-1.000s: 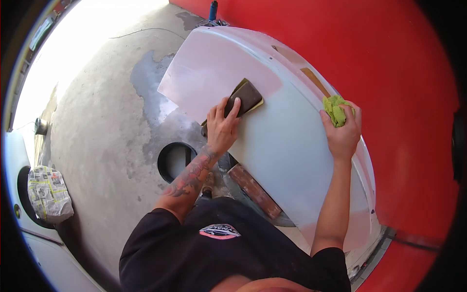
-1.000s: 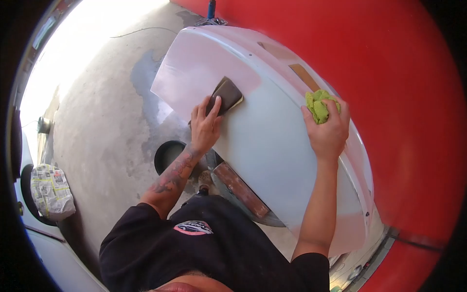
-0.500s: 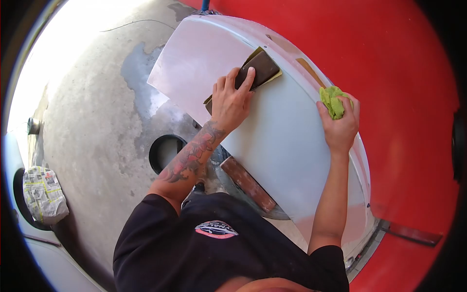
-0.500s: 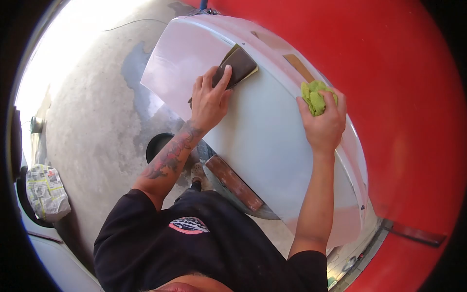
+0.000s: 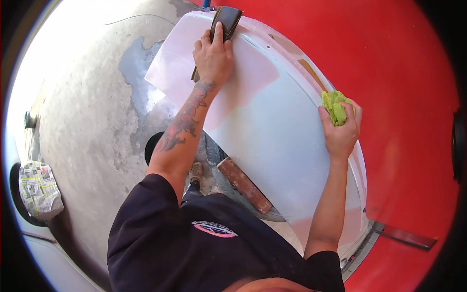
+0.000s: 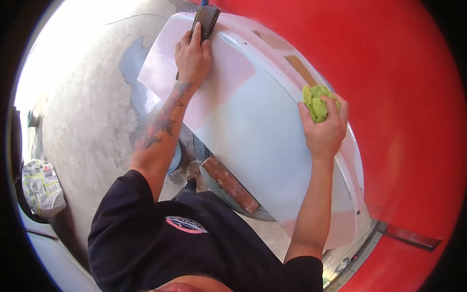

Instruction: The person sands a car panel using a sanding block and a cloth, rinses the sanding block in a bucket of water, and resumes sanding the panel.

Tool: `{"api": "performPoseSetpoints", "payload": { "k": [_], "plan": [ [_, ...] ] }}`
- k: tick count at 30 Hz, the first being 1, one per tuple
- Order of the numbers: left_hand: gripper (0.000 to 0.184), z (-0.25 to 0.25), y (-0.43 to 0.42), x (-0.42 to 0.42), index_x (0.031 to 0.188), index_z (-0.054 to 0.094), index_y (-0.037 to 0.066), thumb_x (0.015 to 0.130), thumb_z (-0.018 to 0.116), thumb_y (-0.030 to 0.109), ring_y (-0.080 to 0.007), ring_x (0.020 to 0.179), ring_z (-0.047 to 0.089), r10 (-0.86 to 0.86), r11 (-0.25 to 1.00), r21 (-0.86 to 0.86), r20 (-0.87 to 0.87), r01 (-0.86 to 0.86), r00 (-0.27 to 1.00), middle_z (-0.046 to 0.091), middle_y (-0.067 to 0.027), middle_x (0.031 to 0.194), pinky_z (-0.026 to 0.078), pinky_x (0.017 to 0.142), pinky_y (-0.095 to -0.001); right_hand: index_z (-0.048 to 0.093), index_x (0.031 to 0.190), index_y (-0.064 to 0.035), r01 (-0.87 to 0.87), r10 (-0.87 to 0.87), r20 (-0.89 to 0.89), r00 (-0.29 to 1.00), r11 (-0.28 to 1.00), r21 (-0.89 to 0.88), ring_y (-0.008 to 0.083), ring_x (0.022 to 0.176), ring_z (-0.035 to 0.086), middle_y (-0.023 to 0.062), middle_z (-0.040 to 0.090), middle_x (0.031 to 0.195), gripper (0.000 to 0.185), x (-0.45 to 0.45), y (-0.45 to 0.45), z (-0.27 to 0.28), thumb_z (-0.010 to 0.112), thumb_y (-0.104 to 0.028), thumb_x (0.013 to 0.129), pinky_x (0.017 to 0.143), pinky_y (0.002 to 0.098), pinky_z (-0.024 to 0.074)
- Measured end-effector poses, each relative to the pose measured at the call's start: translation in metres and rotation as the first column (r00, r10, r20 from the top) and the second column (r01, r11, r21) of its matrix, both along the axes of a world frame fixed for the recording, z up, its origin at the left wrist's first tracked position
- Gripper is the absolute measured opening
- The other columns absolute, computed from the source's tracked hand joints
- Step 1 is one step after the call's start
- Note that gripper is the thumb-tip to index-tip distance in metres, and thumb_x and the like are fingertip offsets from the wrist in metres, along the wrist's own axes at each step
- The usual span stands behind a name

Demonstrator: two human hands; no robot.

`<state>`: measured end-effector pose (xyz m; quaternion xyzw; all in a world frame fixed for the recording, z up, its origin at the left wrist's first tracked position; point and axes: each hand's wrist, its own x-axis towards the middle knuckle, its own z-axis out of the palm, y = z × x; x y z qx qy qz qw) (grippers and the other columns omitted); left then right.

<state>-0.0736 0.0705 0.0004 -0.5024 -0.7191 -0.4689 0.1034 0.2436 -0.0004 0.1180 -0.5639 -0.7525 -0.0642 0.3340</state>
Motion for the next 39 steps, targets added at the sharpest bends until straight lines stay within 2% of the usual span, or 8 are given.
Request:
{"api": "performPoseSetpoints", "payload": {
  "k": [7,12,14,20,26,32,37,39],
  "plan": [
    [0.064,-0.020,-0.081,0.047,0.152,0.050,0.010,0.089,0.066,0.014,-0.0393,0.116,0.054,-0.379,0.915,0.073,-0.180,0.397,0.908,0.053,-0.0201,0.139,0.043,0.102,-0.0480,0.065,0.102,-0.0067,0.020,-0.020,0.000,1.000,0.999,-0.030,0.0309,0.111,0.063,0.0087,0.060,0.123,0.038,-0.003,0.001,0.001,0.088,-0.025,0.077,0.087,0.0425,0.0555],
    [0.051,-0.007,0.041,-0.075,0.146,0.055,0.011,0.097,0.061,0.026,-0.0412,0.116,0.056,-0.013,0.998,0.069,0.038,0.010,0.999,0.061,-0.0201,0.135,0.045,0.099,-0.0512,0.064,0.102,-0.0073,0.008,-0.008,-0.004,1.000,1.000,-0.030,0.0317,0.110,0.064,0.0094,0.060,0.123,0.038,-0.001,0.001,0.001,0.088,-0.022,0.076,0.088,0.0428,0.0555],
    [0.051,-0.010,0.033,-0.051,0.145,0.056,0.010,0.097,0.061,0.026,-0.0414,0.118,0.056,0.008,1.000,0.026,0.171,-0.013,0.985,0.060,-0.0202,0.137,0.045,0.100,-0.0518,0.064,0.102,-0.0074,0.003,-0.003,-0.007,1.000,1.000,-0.027,0.0321,0.110,0.064,0.0098,0.060,0.124,0.038,-0.002,0.001,-0.001,0.089,-0.021,0.076,0.088,0.0431,0.0555],
    [0.060,-0.033,-0.059,0.002,0.146,0.057,0.010,0.088,0.070,0.012,-0.0380,0.124,0.055,-0.311,0.942,0.072,-0.174,0.327,0.934,0.053,-0.0201,0.148,0.042,0.107,-0.0480,0.063,0.101,-0.0071,-0.031,0.030,-0.029,0.999,0.999,-0.015,0.0334,0.110,0.064,0.0114,0.059,0.123,0.038,-0.001,0.002,0.001,0.088,-0.017,0.075,0.089,0.0431,0.0553],
    [0.051,-0.047,0.036,-0.107,0.146,0.055,0.009,0.097,0.061,0.021,-0.0408,0.116,0.056,0.028,0.998,0.047,0.028,-0.029,0.999,0.058,-0.0188,0.140,0.045,0.100,-0.0485,0.062,0.100,-0.0069,-0.050,0.050,-0.036,0.998,0.999,-0.007,0.0338,0.110,0.064,0.0121,0.059,0.123,0.036,-0.002,0.003,0.000,0.088,-0.015,0.075,0.090,0.0428,0.0547],
    [0.064,-0.064,-0.063,-0.042,0.151,0.052,0.013,0.090,0.071,0.016,-0.0369,0.120,0.055,-0.286,0.956,0.031,-0.100,0.290,0.953,0.054,-0.0178,0.145,0.043,0.104,-0.0465,0.061,0.099,-0.0063,-0.054,0.054,-0.030,0.998,0.998,-0.016,0.0343,0.110,0.063,0.0130,0.059,0.122,0.036,0.001,0.003,-0.002,0.088,-0.013,0.075,0.090,0.0431,0.0543],
    [0.052,-0.064,0.030,-0.160,0.147,0.054,0.010,0.098,0.062,0.025,-0.0387,0.111,0.058,-0.070,0.997,-0.027,0.131,0.074,0.989,0.063,-0.0136,0.134,0.047,0.100,-0.0446,0.063,0.099,-0.0081,-0.119,0.120,-0.023,0.993,0.993,0.012,0.0357,0.110,0.061,0.0138,0.059,0.124,0.038,-0.003,0.003,0.000,0.089,-0.020,0.075,0.091,0.0450,0.0531],
    [0.050,-0.070,0.040,-0.166,0.147,0.054,0.012,0.100,0.060,0.026,-0.0386,0.111,0.058,-0.003,1.000,-0.017,0.116,0.005,0.993,0.064,-0.0131,0.132,0.047,0.100,-0.0443,0.064,0.097,-0.0102,-0.296,0.244,0.327,0.913,0.948,0.116,0.0365,0.110,0.059,0.0129,0.058,0.127,0.037,-0.005,-0.001,0.002,0.090,-0.026,0.075,0.092,0.0469,0.0519]
  ]
}}
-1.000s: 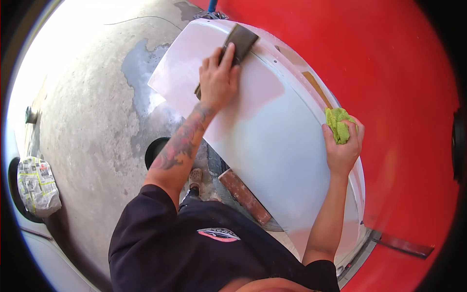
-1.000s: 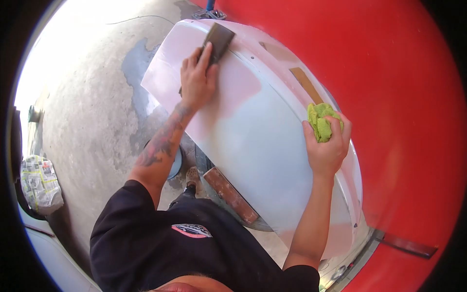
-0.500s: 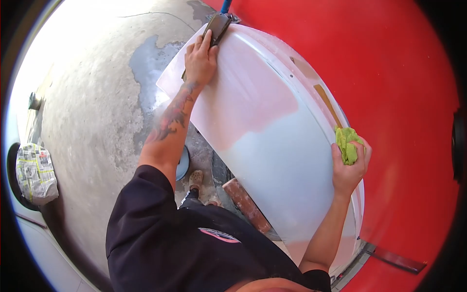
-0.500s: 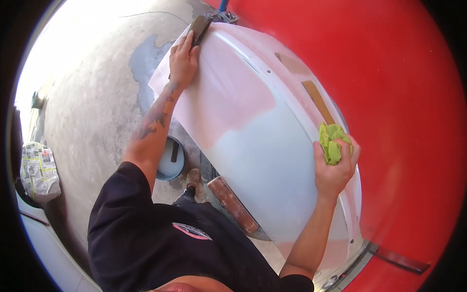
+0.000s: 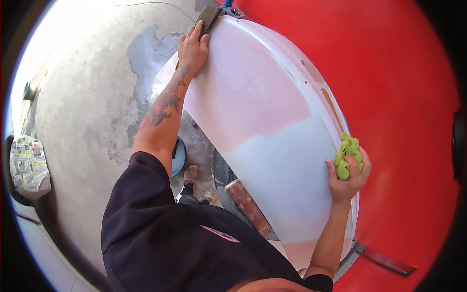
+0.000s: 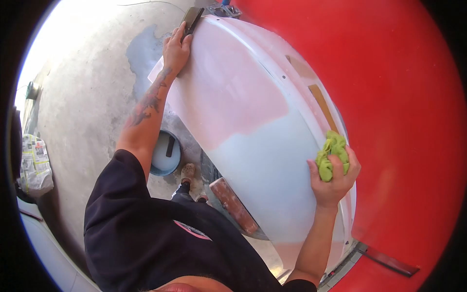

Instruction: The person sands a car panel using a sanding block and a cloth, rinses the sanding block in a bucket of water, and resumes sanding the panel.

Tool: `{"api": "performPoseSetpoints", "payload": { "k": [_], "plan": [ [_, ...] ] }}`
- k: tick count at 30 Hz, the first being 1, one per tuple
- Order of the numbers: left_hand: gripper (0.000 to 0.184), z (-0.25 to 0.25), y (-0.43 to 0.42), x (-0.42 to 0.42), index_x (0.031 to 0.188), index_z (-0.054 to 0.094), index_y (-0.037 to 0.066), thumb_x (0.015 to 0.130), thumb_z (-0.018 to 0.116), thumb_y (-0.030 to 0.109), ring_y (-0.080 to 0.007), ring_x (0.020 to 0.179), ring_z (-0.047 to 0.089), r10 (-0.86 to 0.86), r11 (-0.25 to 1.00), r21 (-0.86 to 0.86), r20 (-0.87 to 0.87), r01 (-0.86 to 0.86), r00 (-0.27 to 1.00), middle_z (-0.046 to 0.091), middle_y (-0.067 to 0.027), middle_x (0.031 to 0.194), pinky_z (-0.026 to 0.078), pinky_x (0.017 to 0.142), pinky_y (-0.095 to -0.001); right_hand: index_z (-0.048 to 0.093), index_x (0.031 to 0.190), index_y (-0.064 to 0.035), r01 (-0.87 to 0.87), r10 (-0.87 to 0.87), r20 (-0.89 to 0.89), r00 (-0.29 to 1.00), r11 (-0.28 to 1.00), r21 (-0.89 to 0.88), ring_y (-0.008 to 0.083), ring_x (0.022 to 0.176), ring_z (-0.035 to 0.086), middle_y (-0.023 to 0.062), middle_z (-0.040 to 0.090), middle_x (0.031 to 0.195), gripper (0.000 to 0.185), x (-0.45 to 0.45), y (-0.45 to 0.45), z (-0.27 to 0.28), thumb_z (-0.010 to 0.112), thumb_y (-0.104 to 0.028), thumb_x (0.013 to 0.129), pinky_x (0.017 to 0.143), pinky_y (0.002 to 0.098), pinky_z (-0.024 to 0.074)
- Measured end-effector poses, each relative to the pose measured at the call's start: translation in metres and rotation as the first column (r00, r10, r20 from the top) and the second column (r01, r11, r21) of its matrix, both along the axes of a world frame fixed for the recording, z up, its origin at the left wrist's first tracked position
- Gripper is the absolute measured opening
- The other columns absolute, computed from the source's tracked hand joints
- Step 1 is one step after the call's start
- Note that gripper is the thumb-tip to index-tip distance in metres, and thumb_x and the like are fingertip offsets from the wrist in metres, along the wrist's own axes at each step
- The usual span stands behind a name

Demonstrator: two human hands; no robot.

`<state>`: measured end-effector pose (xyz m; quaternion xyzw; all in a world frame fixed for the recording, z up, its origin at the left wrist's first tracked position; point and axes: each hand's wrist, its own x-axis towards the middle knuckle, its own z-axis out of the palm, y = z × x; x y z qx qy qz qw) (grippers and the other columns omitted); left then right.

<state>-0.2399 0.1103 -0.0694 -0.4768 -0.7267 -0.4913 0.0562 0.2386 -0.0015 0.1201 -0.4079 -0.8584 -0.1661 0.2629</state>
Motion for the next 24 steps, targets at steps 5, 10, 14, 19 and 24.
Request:
{"api": "performPoseSetpoints", "payload": {
  "k": [5,10,14,19,24],
  "plan": [
    [0.059,-0.042,-0.101,0.056,0.148,0.055,0.015,0.092,0.070,0.015,-0.0390,0.118,0.055,-0.116,0.993,0.037,0.007,0.116,0.993,0.057,-0.0180,0.139,0.044,0.104,-0.0468,0.069,0.082,-0.0177,-0.281,0.193,0.465,0.864,0.951,0.128,0.0338,0.106,0.058,0.0042,0.064,0.117,0.025,-0.044,0.000,-0.014,0.085,-0.035,0.073,0.078,0.0431,0.0482],
    [0.057,-0.104,-0.239,0.055,0.147,0.056,0.011,0.092,0.071,0.014,-0.0395,0.121,0.054,-0.096,0.982,-0.145,0.182,0.123,0.979,0.057,-0.0197,0.137,0.043,0.105,-0.0462,0.060,0.066,-0.0177,-0.516,0.481,0.518,0.707,0.852,-0.087,0.0224,0.084,0.059,-0.0005,0.056,0.081,0.019,-0.172,0.051,-0.044,0.076,-0.026,0.069,0.066,0.0380,0.0431],
    [0.052,-0.167,-0.389,0.016,0.146,0.057,0.010,0.095,0.067,0.012,-0.0389,0.124,0.054,0.176,0.933,-0.351,0.246,-0.082,0.953,0.057,-0.0210,0.138,0.043,0.107,-0.0455,0.068,0.070,-0.0173,-0.580,0.543,0.516,0.663,0.808,-0.104,0.0244,0.085,0.064,0.0012,0.064,0.084,0.014,-0.287,0.101,-0.072,0.076,-0.029,0.073,0.070,0.0397,0.0487],
    [0.051,-0.188,-0.602,0.001,0.148,0.053,0.009,0.098,0.064,0.013,-0.0403,0.122,0.054,0.526,0.710,-0.618,0.148,-0.337,0.837,0.057,-0.0209,0.139,0.043,0.105,-0.0475,0.077,0.088,-0.0180,-0.506,0.451,0.580,0.678,0.859,-0.077,0.0255,0.101,0.067,0.0022,0.071,0.100,0.017,-0.409,0.140,-0.123,0.076,-0.032,0.079,0.088,0.0446,0.0519],
    [0.051,-0.183,-0.706,0.030,0.147,0.054,0.008,0.098,0.065,0.012,-0.0383,0.121,0.057,0.729,0.581,-0.637,0.130,-0.507,0.672,0.060,-0.0208,0.135,0.044,0.104,-0.0462,0.076,0.103,-0.0211,-0.477,0.438,0.481,0.760,0.878,-0.046,0.0270,0.120,0.058,0.0009,0.066,0.119,0.019,-0.463,0.129,-0.178,0.069,-0.024,0.086,0.099,0.0477,0.0452]
  ]
}}
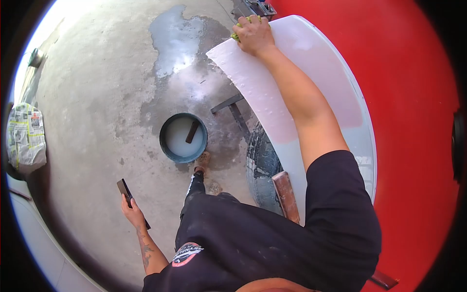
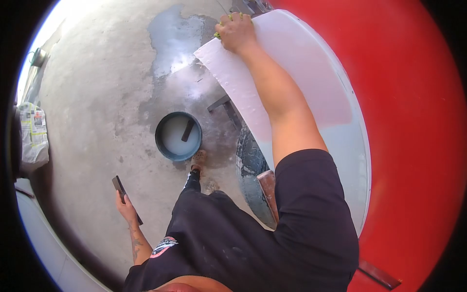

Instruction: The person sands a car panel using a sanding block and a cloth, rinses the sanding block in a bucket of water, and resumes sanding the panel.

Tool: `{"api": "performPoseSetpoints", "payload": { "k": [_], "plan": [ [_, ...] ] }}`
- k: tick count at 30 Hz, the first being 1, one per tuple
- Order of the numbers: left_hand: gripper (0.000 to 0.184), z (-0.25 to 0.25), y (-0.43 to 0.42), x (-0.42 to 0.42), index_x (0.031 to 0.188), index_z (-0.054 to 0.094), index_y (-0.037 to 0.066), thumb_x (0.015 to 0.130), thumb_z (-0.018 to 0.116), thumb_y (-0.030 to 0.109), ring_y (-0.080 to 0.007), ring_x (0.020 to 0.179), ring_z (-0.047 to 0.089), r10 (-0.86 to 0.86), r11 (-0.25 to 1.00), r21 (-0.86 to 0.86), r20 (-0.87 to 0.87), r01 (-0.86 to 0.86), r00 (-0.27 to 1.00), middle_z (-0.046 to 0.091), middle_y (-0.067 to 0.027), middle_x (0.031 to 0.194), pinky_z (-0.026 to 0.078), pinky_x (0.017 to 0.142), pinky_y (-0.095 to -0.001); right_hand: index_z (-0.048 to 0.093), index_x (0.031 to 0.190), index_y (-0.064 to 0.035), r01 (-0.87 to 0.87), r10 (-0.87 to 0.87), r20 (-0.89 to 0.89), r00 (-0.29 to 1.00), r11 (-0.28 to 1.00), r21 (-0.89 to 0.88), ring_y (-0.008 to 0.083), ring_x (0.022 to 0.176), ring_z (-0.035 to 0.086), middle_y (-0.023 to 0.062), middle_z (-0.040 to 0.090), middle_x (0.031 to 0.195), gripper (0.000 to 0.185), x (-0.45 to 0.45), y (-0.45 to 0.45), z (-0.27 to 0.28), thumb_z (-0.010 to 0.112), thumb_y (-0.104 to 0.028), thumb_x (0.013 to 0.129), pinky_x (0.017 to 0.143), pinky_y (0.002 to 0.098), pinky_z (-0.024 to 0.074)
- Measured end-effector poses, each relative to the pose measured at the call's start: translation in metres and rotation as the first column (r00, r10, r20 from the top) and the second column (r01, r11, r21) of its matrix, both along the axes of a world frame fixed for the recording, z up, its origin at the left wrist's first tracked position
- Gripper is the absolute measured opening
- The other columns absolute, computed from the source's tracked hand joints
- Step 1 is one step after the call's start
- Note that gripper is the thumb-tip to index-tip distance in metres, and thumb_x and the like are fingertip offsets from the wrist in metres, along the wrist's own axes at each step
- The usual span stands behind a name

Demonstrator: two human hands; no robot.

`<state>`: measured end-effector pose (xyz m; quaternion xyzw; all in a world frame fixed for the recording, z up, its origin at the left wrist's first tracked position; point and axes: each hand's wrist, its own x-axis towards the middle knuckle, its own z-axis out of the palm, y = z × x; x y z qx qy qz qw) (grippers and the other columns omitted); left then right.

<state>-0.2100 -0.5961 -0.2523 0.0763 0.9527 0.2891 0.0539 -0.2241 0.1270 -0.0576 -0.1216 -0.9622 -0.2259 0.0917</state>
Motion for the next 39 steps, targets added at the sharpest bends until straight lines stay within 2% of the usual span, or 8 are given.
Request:
{"api": "performPoseSetpoints", "payload": {
  "k": [7,18,24,29,31,33,36,39],
  "plan": [
    [0.051,-0.016,0.011,0.034,0.146,0.054,0.007,0.096,0.065,0.008,-0.0391,0.119,0.059,-0.156,0.985,0.113,0.216,0.134,0.964,0.063,-0.0199,0.129,0.045,0.104,-0.0457,0.074,0.115,-0.0217,0.052,-0.015,0.192,0.981,0.980,-0.190,0.0302,0.132,0.051,0.0031,0.059,0.135,0.029,0.059,-0.079,-0.014,0.067,-0.021,0.087,0.110,0.0506,0.0387],
    [0.053,-0.005,-0.055,0.079,0.141,0.058,0.005,0.089,0.071,0.005,-0.0376,0.124,0.060,-0.284,0.949,0.183,0.151,0.256,0.947,0.063,-0.0201,0.136,0.047,0.107,-0.0430,0.073,0.117,-0.0260,0.269,-0.291,-0.059,0.955,0.931,-0.246,0.0308,0.133,0.048,0.0016,0.058,0.138,0.038,0.266,-0.180,0.023,0.075,-0.020,0.079,0.108,0.0492,0.0414],
    [0.072,0.026,-0.160,0.114,0.147,0.048,0.009,0.081,0.077,0.006,-0.0389,0.124,0.058,-0.068,0.994,0.091,0.153,0.055,0.986,0.061,-0.0194,0.135,0.047,0.107,-0.0462,0.072,0.104,-0.0221,0.399,-0.421,-0.246,0.873,0.907,-0.137,0.0295,0.119,0.055,0.0008,0.061,0.125,0.035,0.342,-0.213,0.053,0.079,-0.022,0.070,0.092,0.0494,0.0496],
    [0.093,0.068,-0.212,0.100,0.158,0.028,0.012,0.078,0.074,0.009,-0.0394,0.124,0.056,0.194,0.981,-0.028,0.068,-0.193,0.979,0.057,-0.0228,0.133,0.047,0.106,-0.0483,0.070,0.106,-0.0139,0.248,-0.474,-0.502,0.723,0.857,-0.451,0.0352,0.110,0.062,0.0099,0.063,0.121,0.030,0.349,-0.196,0.047,0.075,-0.013,0.076,0.098,0.0447,0.0495],
    [0.098,0.082,-0.216,0.072,0.161,0.022,0.012,0.077,0.073,0.010,-0.0389,0.122,0.058,0.278,0.958,0.053,0.076,-0.282,0.958,0.057,-0.0232,0.132,0.048,0.105,-0.0476,0.068,0.116,-0.0089,-0.058,-0.528,-0.600,0.601,0.721,-0.691,0.0304,0.111,0.062,0.0115,0.063,0.120,0.034,0.334,-0.186,0.026,0.071,-0.013,0.082,0.099,0.0405,0.0490],
    [0.103,0.099,-0.217,0.038,0.163,0.017,0.012,0.076,0.073,0.010,-0.0382,0.120,0.059,0.342,0.914,0.198,0.094,-0.354,0.935,0.058,-0.0230,0.131,0.049,0.103,-0.0466,0.066,0.122,-0.0052,-0.417,-0.676,-0.542,0.500,0.360,-0.834,0.0276,0.113,0.061,0.0117,0.062,0.122,0.037,0.288,-0.225,0.030,0.068,-0.012,0.086,0.100,0.0384,0.0484],
    [0.094,0.129,-0.206,-0.035,0.160,0.022,0.002,0.079,0.072,0.006,-0.0267,0.116,0.063,0.334,0.783,0.507,0.144,-0.360,0.931,0.059,-0.0159,0.132,0.053,0.099,-0.0383,0.058,0.136,-0.0013,-0.728,-0.777,-0.378,0.503,-0.146,-0.670,0.0241,0.117,0.061,0.0119,0.061,0.127,0.047,0.209,-0.313,0.018,0.061,-0.011,0.090,0.098,0.0354,0.0513],
    [0.078,0.158,-0.197,-0.107,0.152,0.036,-0.001,0.083,0.072,0.001,-0.0223,0.116,0.062,0.223,0.545,0.790,0.188,-0.282,0.957,0.056,-0.0123,0.134,0.054,0.099,-0.0357,0.046,0.149,-0.0041,-0.776,-0.736,-0.294,0.610,-0.479,-0.411,0.0285,0.118,0.063,0.0153,0.059,0.134,0.061,0.119,-0.406,-0.018,0.060,-0.012,0.089,0.097,0.0402,0.0553]
  ]
}}
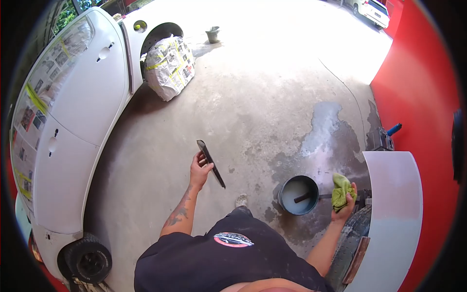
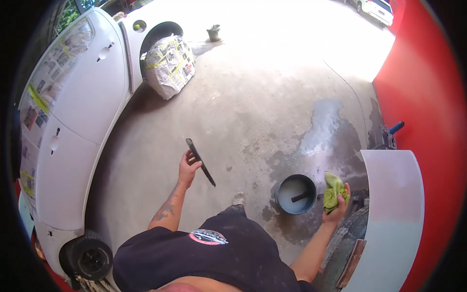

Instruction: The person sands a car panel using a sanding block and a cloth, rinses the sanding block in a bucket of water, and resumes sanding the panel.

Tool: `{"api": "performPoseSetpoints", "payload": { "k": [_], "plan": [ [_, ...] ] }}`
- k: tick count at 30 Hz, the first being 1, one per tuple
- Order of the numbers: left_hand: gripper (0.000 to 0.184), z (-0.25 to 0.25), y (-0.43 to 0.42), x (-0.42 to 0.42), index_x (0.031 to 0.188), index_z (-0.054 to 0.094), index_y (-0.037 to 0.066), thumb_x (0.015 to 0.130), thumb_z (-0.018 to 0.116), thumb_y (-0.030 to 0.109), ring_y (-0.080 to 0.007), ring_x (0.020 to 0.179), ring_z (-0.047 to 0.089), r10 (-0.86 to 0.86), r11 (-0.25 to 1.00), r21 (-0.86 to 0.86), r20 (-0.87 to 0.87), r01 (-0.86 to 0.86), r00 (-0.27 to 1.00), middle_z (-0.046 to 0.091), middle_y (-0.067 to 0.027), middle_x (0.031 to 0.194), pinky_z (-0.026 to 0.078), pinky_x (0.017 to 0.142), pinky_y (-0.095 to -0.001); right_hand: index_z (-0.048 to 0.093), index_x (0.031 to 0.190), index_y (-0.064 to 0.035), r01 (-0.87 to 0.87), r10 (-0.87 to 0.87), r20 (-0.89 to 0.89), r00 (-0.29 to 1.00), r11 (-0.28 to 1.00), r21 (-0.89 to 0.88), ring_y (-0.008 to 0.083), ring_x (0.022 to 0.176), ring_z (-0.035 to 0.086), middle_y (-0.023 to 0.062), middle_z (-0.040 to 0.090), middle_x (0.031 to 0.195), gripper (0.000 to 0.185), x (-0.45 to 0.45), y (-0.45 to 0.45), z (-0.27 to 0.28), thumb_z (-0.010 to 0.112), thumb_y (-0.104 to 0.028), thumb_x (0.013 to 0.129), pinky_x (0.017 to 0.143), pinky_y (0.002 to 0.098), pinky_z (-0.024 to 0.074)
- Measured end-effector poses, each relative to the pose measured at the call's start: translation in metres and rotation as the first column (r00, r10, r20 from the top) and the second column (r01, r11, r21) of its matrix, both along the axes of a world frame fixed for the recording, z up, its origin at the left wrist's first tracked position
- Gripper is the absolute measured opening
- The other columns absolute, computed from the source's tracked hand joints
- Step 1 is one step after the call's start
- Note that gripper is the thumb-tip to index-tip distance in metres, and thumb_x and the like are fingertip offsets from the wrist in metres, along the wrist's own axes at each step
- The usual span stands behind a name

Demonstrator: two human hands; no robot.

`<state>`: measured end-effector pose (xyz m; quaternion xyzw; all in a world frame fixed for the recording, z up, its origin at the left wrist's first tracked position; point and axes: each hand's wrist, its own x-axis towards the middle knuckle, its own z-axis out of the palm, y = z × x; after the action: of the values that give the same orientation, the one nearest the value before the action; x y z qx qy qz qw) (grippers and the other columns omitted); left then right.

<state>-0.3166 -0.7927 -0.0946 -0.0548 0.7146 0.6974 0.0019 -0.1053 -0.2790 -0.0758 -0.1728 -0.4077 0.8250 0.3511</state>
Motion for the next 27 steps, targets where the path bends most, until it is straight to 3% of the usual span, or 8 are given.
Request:
{"api": "performPoseSetpoints", "payload": {
  "k": [5,7,10,13,16,21,24,27],
  "plan": [
    [0.046,0.074,0.035,-0.094,0.127,0.057,0.007,0.086,0.068,-0.010,-0.0156,0.109,0.063,-0.057,0.886,0.434,-0.248,0.164,0.967,0.064,-0.0028,0.118,0.050,0.099,-0.0317,0.044,0.150,-0.0085,-0.406,0.386,-0.135,0.913,0.825,-0.394,0.0329,0.117,0.065,0.0174,0.060,0.134,0.065,-0.131,-0.143,-0.031,0.063,-0.018,0.089,0.098,0.0462,0.0570],
    [0.031,0.100,0.048,-0.119,0.112,0.068,0.009,0.088,0.066,-0.010,-0.0141,0.105,0.065,-0.107,0.791,0.554,-0.292,0.259,0.950,0.070,-0.0008,0.105,0.050,0.098,-0.0302,0.042,0.151,-0.0085,-0.547,0.523,-0.167,0.836,0.768,-0.333,0.0338,0.117,0.066,0.0182,0.061,0.134,0.066,-0.176,-0.182,-0.021,0.068,-0.027,0.094,0.098,0.0462,0.0574],
    [0.031,0.117,0.072,-0.140,0.115,0.068,0.008,0.090,0.065,-0.009,-0.0168,0.113,0.066,-0.137,0.700,0.636,-0.326,0.324,0.935,0.072,-0.0029,0.115,0.050,0.102,-0.0338,0.041,0.151,-0.0082,-0.674,0.651,-0.189,0.735,0.672,-0.306,0.0341,0.119,0.065,0.0191,0.060,0.136,0.074,-0.233,-0.217,0.004,0.072,-0.043,0.095,0.098,0.0463,0.0577],
    [0.033,0.118,0.098,-0.149,0.119,0.066,0.008,0.090,0.067,-0.007,-0.0196,0.116,0.065,-0.166,0.696,0.629,-0.326,0.345,0.931,0.071,-0.0046,0.119,0.049,0.104,-0.0360,0.039,0.153,-0.0119,-0.761,0.735,-0.202,0.647,0.640,-0.107,0.0342,0.125,0.063,0.0178,0.057,0.142,0.080,-0.279,-0.232,0.040,0.067,-0.058,0.094,0.105,0.0493,0.0531],
    [0.033,0.107,0.114,-0.159,0.121,0.066,0.008,0.091,0.068,-0.005,-0.0178,0.117,0.064,-0.314,0.701,0.598,-0.230,0.388,0.921,0.070,-0.0039,0.120,0.046,0.104,-0.0357,0.035,0.155,-0.0134,-0.746,0.716,-0.245,0.653,0.665,-0.045,0.0337,0.127,0.061,0.0168,0.057,0.143,0.079,-0.321,-0.236,0.059,0.067,-0.055,0.095,0.108,0.0491,0.0509],
    [0.031,0.094,0.151,-0.192,0.121,0.068,0.007,0.091,0.074,0.002,-0.0148,0.111,0.065,-0.244,0.728,0.603,-0.214,0.325,0.946,0.073,-0.0022,0.116,0.050,0.098,-0.0331,0.050,0.140,-0.0049,-0.716,0.644,-0.329,0.691,0.672,-0.189,0.0300,0.120,0.064,0.0143,0.063,0.130,0.055,-0.377,-0.216,0.070,0.067,-0.038,0.099,0.104,0.0460,0.0525],
    [0.032,0.088,0.171,-0.233,0.122,0.065,0.006,0.091,0.068,-0.003,-0.0182,0.119,0.061,-0.298,0.694,0.618,-0.221,0.369,0.929,0.070,-0.0031,0.121,0.042,0.108,-0.0362,0.050,0.143,-0.0048,-0.715,0.642,-0.320,0.697,0.655,-0.242,0.0300,0.119,0.065,0.0150,0.065,0.130,0.058,-0.415,-0.192,0.052,0.060,-0.045,0.102,0.101,0.0453,0.0532],
    [0.040,0.078,0.206,-0.270,0.131,0.061,0.007,0.092,0.068,0.000,-0.0172,0.127,0.056,-0.303,0.699,0.613,-0.211,0.367,0.929,0.066,-0.0022,0.130,0.041,0.109,-0.0380,0.052,0.139,-0.0058,-0.714,0.616,-0.364,0.698,0.636,-0.293,0.0295,0.116,0.067,0.0133,0.068,0.124,0.052,-0.454,-0.162,0.048,0.061,-0.041,0.102,0.100,0.0447,0.0539]
  ]
}}
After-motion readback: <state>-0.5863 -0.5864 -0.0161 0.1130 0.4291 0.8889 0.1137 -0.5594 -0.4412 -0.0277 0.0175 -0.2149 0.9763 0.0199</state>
